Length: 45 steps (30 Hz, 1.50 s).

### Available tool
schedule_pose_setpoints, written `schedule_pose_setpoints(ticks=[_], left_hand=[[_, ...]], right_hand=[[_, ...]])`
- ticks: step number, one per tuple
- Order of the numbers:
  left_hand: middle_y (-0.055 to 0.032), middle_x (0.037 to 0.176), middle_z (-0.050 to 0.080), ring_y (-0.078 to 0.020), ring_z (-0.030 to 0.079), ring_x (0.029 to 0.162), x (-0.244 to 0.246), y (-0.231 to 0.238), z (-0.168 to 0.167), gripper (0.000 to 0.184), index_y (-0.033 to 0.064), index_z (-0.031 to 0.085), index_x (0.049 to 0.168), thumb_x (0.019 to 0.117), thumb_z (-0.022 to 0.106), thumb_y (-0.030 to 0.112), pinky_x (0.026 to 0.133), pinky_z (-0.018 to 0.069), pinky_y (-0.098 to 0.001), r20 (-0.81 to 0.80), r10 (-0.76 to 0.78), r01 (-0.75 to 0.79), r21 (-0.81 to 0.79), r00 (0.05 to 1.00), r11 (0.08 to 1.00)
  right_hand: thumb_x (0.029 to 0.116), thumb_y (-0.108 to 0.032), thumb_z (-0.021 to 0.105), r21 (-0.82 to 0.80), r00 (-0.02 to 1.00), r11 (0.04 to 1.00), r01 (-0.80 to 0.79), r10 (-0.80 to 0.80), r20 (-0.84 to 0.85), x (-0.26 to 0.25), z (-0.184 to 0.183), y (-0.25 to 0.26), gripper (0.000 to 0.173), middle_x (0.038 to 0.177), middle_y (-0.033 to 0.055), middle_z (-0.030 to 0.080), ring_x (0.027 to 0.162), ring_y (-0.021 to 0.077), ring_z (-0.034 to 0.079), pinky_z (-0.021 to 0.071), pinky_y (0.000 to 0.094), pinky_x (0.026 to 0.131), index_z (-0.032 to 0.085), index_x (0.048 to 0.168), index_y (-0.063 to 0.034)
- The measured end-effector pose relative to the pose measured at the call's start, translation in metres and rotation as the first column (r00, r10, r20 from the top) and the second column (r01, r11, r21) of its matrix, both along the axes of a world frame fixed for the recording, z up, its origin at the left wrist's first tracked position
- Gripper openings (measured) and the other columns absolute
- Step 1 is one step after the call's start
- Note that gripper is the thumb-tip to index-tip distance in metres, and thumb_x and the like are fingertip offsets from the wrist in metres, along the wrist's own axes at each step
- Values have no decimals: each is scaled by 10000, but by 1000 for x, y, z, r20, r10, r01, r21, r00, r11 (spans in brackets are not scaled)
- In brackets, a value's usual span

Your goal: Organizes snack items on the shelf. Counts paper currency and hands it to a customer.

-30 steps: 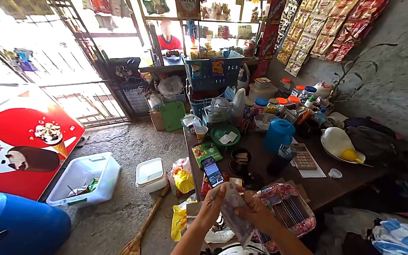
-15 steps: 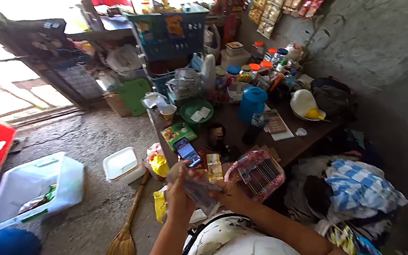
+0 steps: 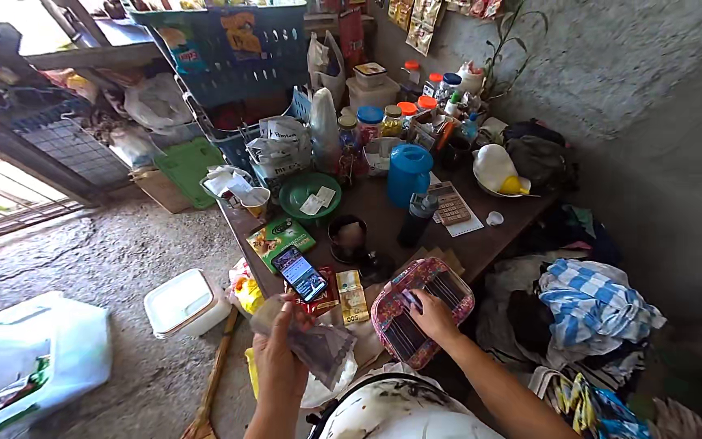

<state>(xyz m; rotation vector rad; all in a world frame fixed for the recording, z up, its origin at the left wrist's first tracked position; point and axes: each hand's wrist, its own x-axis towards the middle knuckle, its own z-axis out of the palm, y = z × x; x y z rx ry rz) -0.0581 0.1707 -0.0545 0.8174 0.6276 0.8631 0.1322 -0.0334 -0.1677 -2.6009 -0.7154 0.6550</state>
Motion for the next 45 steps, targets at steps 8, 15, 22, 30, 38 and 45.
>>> schedule_pose_setpoints(ticks=[8, 15, 22, 30, 38, 45], left_hand=[[40, 799, 686, -46, 650, 638, 22, -21, -2, 242, 19, 584, 1156, 916, 606, -2, 626, 581, -220, -224, -192, 222, 117, 955, 968], [-4, 907, 690, -62, 676, 745, 41, -26, -20, 474, -16, 580, 1218, 800, 791, 56, 661, 583, -217, -310, -341, 421, 246, 887, 873], [6, 921, 733, -58, 696, 781, 30, -23, -25, 244, 20, 670, 1073, 836, 711, -23, 717, 596, -230, -279, -341, 419, 299, 898, 857], [35, 772, 715, -24, 626, 582, 31, -21, -27, 84, 47, 710, 963, 886, 710, 15, 562, 548, -190, -347, -330, 428, 261, 878, 865], [-2, 808, 709, -56, 637, 593, 62, -22, -43, 170, 33, 705, 1050, 920, 747, 133, 586, 569, -237, -573, -458, 645, 169, 679, 745], [-14, 885, 716, -59, 637, 617, 67, -18, -46, 259, 8, 640, 1174, 942, 707, 103, 611, 563, -219, -433, -528, 620, 98, 730, 778]], right_hand=[[939, -54, 675, 639, 966, 760, -117, -62, 250, -9, 29, 13, 276, 1060, 144, 766, 954, 219, 756, 606, 374, 890, 708, 1200, 29], [916, -153, 719, 731, 878, 559, -391, -10, 478, -32, 66, 43, 221, 973, 75, 775, 904, 115, 737, 574, 229, 867, 726, 1082, -6], [961, -163, 678, 801, 952, 528, -284, 57, 300, -30, 76, 39, 205, 919, 75, 752, 843, 23, 710, 568, 153, 813, 691, 1026, 31], [1046, -109, 470, 849, 998, 525, -52, -12, 68, -24, 74, 28, 271, 759, -24, 680, 693, -56, 632, 544, 140, 669, 692, 965, 24], [1068, -82, 417, 891, 954, 398, 220, -277, -112, 11, 65, 4, 269, 836, -38, 679, 712, -28, 632, 551, 164, 668, 659, 1081, 35], [1056, -61, 433, 883, 949, 404, 240, -290, -125, 15, 55, -2, 257, 857, -31, 685, 762, -43, 637, 550, 155, 719, 661, 1079, 54]])
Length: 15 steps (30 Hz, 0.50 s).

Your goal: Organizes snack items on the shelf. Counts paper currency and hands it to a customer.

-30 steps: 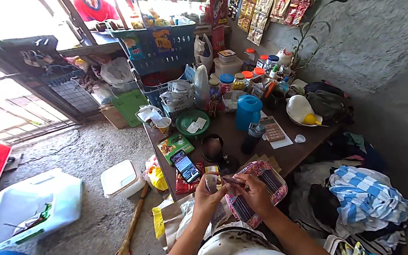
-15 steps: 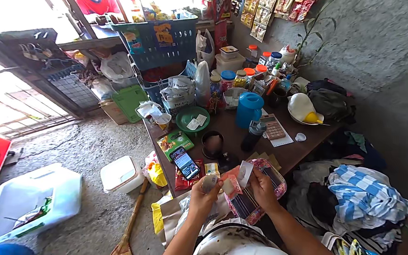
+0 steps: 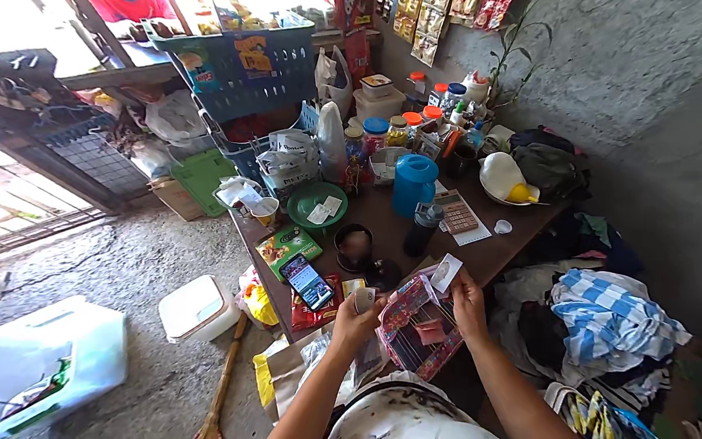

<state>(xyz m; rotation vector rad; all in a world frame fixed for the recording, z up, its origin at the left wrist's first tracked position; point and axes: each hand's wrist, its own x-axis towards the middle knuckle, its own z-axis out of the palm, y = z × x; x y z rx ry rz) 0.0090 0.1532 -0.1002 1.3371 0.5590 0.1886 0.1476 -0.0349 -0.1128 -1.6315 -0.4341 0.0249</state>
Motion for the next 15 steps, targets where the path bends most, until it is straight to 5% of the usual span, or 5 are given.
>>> schedule_pose_setpoints(ticks=[3, 7, 12, 15], left_hand=[[-23, 999, 729, -44, 655, 694, -5, 3, 14, 317, -12, 626, 1209, 905, 695, 45, 635, 560, -197, 102, 23, -22, -8, 995, 1000], [-68, 1277, 639, -57, 667, 931, -6, 7, 17, 510, -7, 580, 1350, 882, 734, 127, 775, 577, -219, 149, -114, 95, 127, 982, 987], [58, 838, 708, -32, 663, 685, -10, 2, 19, 161, 53, 665, 1054, 906, 721, 74, 665, 584, -215, 140, -219, 207, 93, 966, 974], [42, 907, 711, -26, 653, 701, -10, -1, 13, 177, 49, 679, 1037, 868, 733, 48, 636, 571, -203, 250, -173, 154, 93, 953, 984]], right_hand=[[1053, -53, 426, -17, 973, 979, -203, 200, -119, -18, 3, 6, 260, 929, 2, 696, 875, -25, 655, 555, 188, 847, 650, 1096, 74], [1063, -97, 432, -39, 839, 864, -503, 477, -262, -31, 2, 10, 279, 930, 15, 695, 859, -3, 645, 551, 219, 827, 665, 1091, 55], [1079, -116, 426, 86, 646, 723, -685, 658, -388, -36, 7, 12, 260, 934, -50, 691, 864, -41, 639, 541, 189, 835, 657, 1091, 3], [1077, -96, 406, 171, 599, 723, -669, 661, -453, -38, 10, 10, 265, 956, -69, 711, 891, -31, 660, 554, 200, 863, 654, 1126, -17]])
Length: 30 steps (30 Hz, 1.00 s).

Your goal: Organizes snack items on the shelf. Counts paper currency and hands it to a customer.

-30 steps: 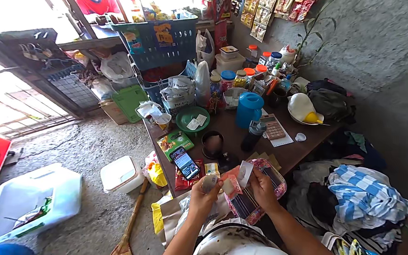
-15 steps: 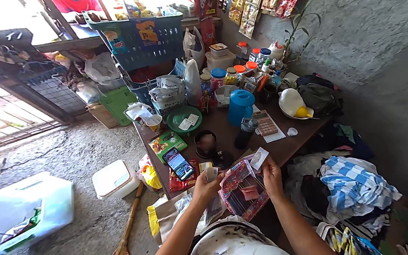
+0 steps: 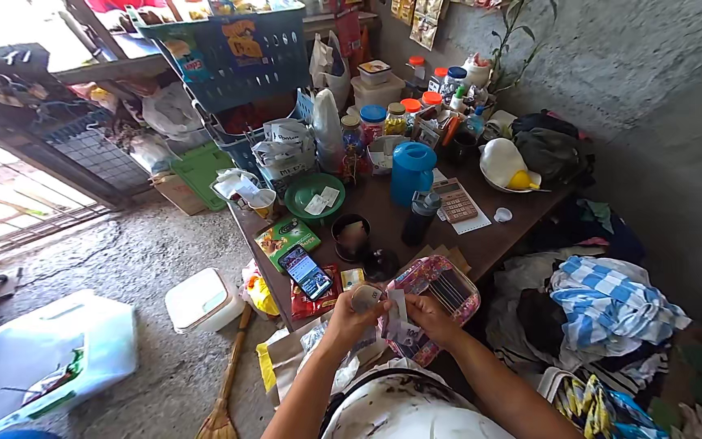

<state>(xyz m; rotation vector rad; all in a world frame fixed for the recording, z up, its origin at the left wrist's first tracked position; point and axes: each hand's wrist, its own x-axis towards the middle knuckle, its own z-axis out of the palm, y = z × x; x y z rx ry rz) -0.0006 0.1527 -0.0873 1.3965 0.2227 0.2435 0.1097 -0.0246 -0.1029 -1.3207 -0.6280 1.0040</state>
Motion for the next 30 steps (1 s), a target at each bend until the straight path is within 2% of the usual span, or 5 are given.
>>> schedule_pose_setpoints(ticks=[3, 10, 17, 22, 30], left_hand=[[13, 1088, 726, -30, 676, 794, -1, 0, 6, 377, 33, 650, 1212, 853, 757, 80, 658, 568, -196, -13, -49, 49, 25, 999, 998], [70, 965, 722, -15, 679, 842, -3, 2, -1, 135, 107, 708, 971, 859, 782, 118, 740, 580, -206, 212, -110, 102, 51, 971, 994], [80, 829, 725, 1, 679, 762, -5, -12, 7, 122, 93, 715, 883, 824, 773, 2, 732, 587, -205, 304, 316, -348, 56, 899, 936], [80, 818, 718, 15, 672, 752, -8, -18, 17, 130, 76, 707, 881, 809, 788, 5, 722, 580, -184, 344, 393, -449, 98, 853, 888], [51, 835, 721, 10, 673, 765, -14, -19, 14, 127, 51, 695, 894, 823, 798, 27, 737, 573, -176, 410, 365, -467, 179, 835, 866]], right_hand=[[1078, -92, 405, 39, 998, 997, -62, 61, 12, 2, 0, -2, 261, 993, -69, 705, 940, -29, 652, 542, 215, 908, 649, 1129, -14], [1072, -124, 425, 99, 996, 991, -90, 88, 24, -1, 6, 4, 222, 907, -116, 667, 850, -55, 627, 535, 186, 827, 638, 1037, -71], [967, -464, 653, 327, 925, 945, 5, -129, 358, -10, 0, 11, 464, 1223, -73, 689, 1137, 12, 630, 536, 254, 995, 648, 1272, -115], [960, -66, 651, 312, 946, 931, 192, -260, 193, -20, 11, 19, 164, 1013, -85, 743, 936, -6, 688, 573, 213, 875, 688, 1119, -81], [1006, -131, 606, 306, 964, 927, 215, -252, 84, -22, 37, 26, 76, 967, -89, 729, 897, 0, 682, 570, 211, 850, 670, 1044, -144]])
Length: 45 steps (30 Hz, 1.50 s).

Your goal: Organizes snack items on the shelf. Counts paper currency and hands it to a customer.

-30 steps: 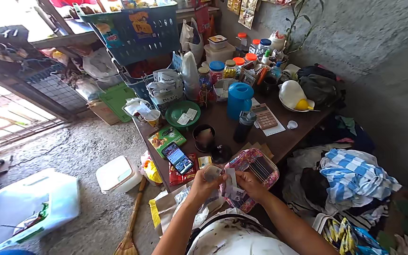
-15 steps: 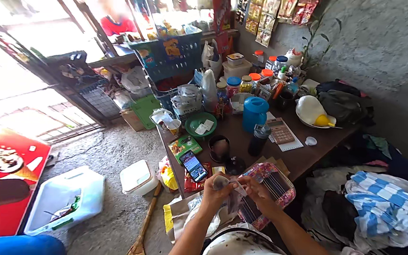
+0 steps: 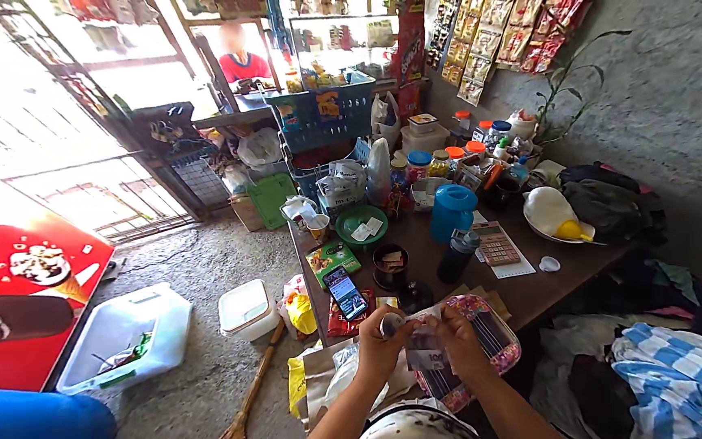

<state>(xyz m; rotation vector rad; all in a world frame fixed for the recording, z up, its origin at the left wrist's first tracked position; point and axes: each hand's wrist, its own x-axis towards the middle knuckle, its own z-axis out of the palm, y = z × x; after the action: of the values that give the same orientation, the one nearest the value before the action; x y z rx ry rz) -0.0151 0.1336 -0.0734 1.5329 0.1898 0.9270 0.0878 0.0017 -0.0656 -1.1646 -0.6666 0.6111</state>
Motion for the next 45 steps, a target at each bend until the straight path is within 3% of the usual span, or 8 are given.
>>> schedule_pose_setpoints(ticks=[6, 10, 22, 26, 29, 34, 41, 45], left_hand=[[84, 857, 712, 4, 665, 739, -8, -2, 7, 141, 93, 686, 987, 874, 765, 124, 689, 577, -192, 8, -79, 79, -216, 997, 973], [21, 889, 727, -55, 694, 773, -11, -2, 10, 276, 37, 641, 1125, 1083, 441, 224, 754, 598, -231, -25, -74, 57, -418, 997, 907], [-19, 1118, 738, -81, 693, 1044, -21, -18, 7, 359, -14, 627, 1247, 1061, 325, 40, 975, 563, -311, -27, -264, 219, -478, 964, 851], [-3, 1078, 741, -83, 702, 1019, -24, -20, 5, 426, 32, 617, 1227, 1113, 312, 307, 957, 572, -318, -52, -284, 211, -545, 957, 811], [14, 1083, 745, -75, 702, 1021, -26, -23, 4, 627, 34, 629, 1232, 957, 595, 596, 951, 573, -304, -37, -264, 198, -566, 964, 800], [-21, 1063, 745, -76, 694, 1015, -23, -27, 4, 272, 2, 671, 1165, 1061, 437, 94, 964, 557, -294, -98, -125, 59, -504, 987, 862], [-139, 1273, 705, -200, 676, 1191, -26, -20, 5, 434, -82, 518, 1379, 1104, 268, 141, 1059, 529, -369, -10, -115, 92, -527, 993, 845], [-140, 1136, 755, -230, 730, 1076, -28, -17, 8, 426, -32, 563, 1318, 1112, 296, 228, 983, 578, -392, 108, -104, 146, -550, 989, 822]], right_hand=[[1009, -132, 616, 51, 964, 986, 156, -163, 210, -2, -1, 4, 77, 938, -122, 721, 870, -35, 677, 573, 171, 818, 676, 1046, -163], [1012, -196, 628, 91, 939, 988, 122, -144, 313, 2, 3, 2, 102, 983, -140, 730, 881, -56, 676, 570, 141, 801, 710, 1071, -209], [983, -143, 667, 50, 932, 991, 120, -130, 338, -19, -12, 16, 130, 928, -55, 749, 820, -21, 691, 583, 163, 763, 711, 1070, -58], [956, -152, 696, -27, 906, 980, 196, -171, 387, -23, -13, 19, 152, 881, -28, 746, 772, -21, 688, 579, 152, 719, 711, 1042, -27], [955, -187, 703, -83, 899, 974, 212, -161, 406, -25, -12, 20, 187, 866, -17, 739, 750, -16, 682, 577, 158, 699, 707, 1035, -19], [945, -222, 712, -146, 887, 967, 210, -126, 443, -28, -10, 22, 227, 912, 3, 746, 814, -3, 695, 582, 174, 750, 711, 1046, -20], [854, -148, 736, -402, 957, 916, -11, 126, 261, -26, -2, 13, 481, 1133, 83, 691, 972, 95, 691, 587, 277, 858, 561, 1276, 3], [895, -116, 712, -373, 978, 921, -111, 169, 126, -22, -5, 6, 457, 1131, 83, 692, 1022, 102, 687, 579, 275, 905, 526, 1293, 9]])
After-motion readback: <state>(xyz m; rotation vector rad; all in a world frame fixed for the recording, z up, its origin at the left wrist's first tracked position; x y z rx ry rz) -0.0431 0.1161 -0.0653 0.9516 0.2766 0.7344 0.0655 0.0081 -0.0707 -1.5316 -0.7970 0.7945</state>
